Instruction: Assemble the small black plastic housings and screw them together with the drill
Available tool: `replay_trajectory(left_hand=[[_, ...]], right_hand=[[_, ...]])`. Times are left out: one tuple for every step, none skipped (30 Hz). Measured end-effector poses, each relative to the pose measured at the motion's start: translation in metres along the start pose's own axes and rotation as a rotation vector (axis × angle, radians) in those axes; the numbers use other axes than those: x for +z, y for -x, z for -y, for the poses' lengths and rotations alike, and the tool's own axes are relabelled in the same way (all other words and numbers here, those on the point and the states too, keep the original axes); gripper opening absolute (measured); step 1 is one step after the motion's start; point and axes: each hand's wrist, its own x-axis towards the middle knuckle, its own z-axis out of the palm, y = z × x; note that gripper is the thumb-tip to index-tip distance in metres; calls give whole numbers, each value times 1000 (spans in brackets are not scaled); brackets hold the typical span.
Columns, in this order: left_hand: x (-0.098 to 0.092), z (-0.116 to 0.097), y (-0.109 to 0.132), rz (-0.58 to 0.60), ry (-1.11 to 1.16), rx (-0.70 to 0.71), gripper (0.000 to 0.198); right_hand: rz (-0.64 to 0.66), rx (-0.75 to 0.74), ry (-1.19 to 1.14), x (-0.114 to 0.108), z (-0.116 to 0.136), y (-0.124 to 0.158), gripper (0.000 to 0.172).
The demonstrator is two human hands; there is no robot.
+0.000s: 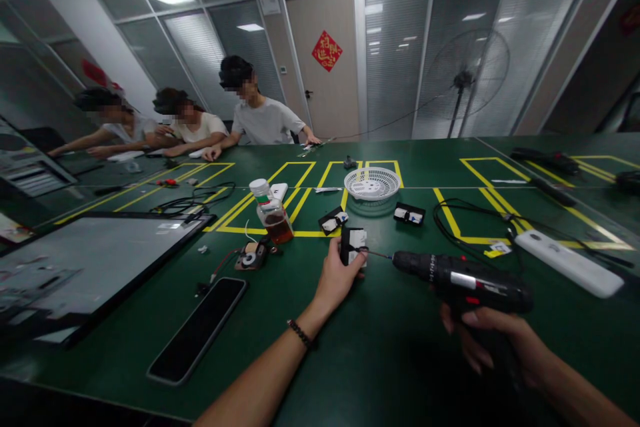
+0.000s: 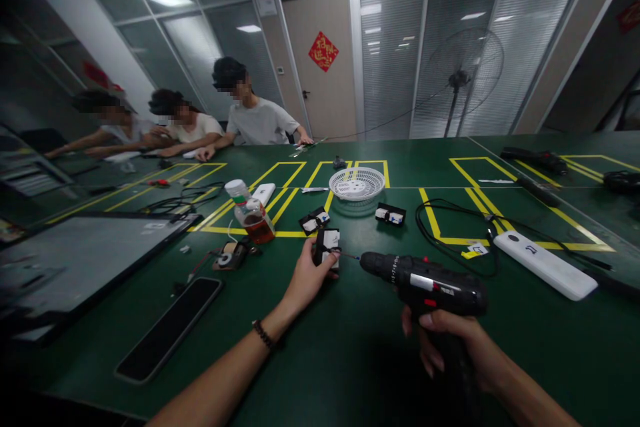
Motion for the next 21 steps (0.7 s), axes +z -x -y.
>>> replay_trajectory(left_hand=[[0,0,0,2,6,-3,50],[0,1,-1,2,12,-6,50],[0,1,-1,3,17,-9,50],[1,1,-1,1,20,-11,50],[1,2,-2,-2,22,-14,50],[1,2,-2,-6,22,-18,50],[1,1,-2,-9,20,-23,51],[1,1,-2,-10,17,-27,51],[1,0,-1,-10,12,-30,52],[1,-1,-1,-9,6,-30,52],[1,-2,-1,-8,-1,-30,52],[1,-3,0,-8,-8,-29,52],[1,-4,0,-10,-16,-30,53],[1,-5,0,-15,-22,-31,53],[1,-5,0,-21,-27,-32,53],[0,-6,1,-25,-31,-31,53],[0,-6,1,-26,-34,-27,53],[0,-6,1,-24,-36,-22,52],[0,-6,1,-20,-38,-18,52],[0,-6,1,-18,-41,-17,52],[-1,-5,1,-18,-44,-18,51]], right_hand=[[-1,-1,-6,0,0,0,28],[-2,0,-9,0,0,0,27],[-4,1,-10,0,1,0,26],[-5,3,-10,0,1,0,25],[-9,4,-10,0,1,0,25],[-14,6,-8,1,2,0,24],[-18,6,-6,1,2,0,24],[-21,7,-3,2,3,0,24],[-24,7,-1,2,3,0,24],[-26,6,0,2,3,0,24],[-25,4,0,3,3,0,24],[-23,3,0,3,3,0,24],[-23,3,-2,3,3,1,24],[-24,4,-5,3,3,1,23],[-25,5,-7,3,2,1,23],[-25,8,-10,3,2,1,22],[-27,9,-13,3,2,1,22],[-27,8,-14,2,1,1,23],[-26,5,-12,2,1,1,24],[-20,4,-6,1,1,0,25],[-14,6,1,1,1,0,26]])
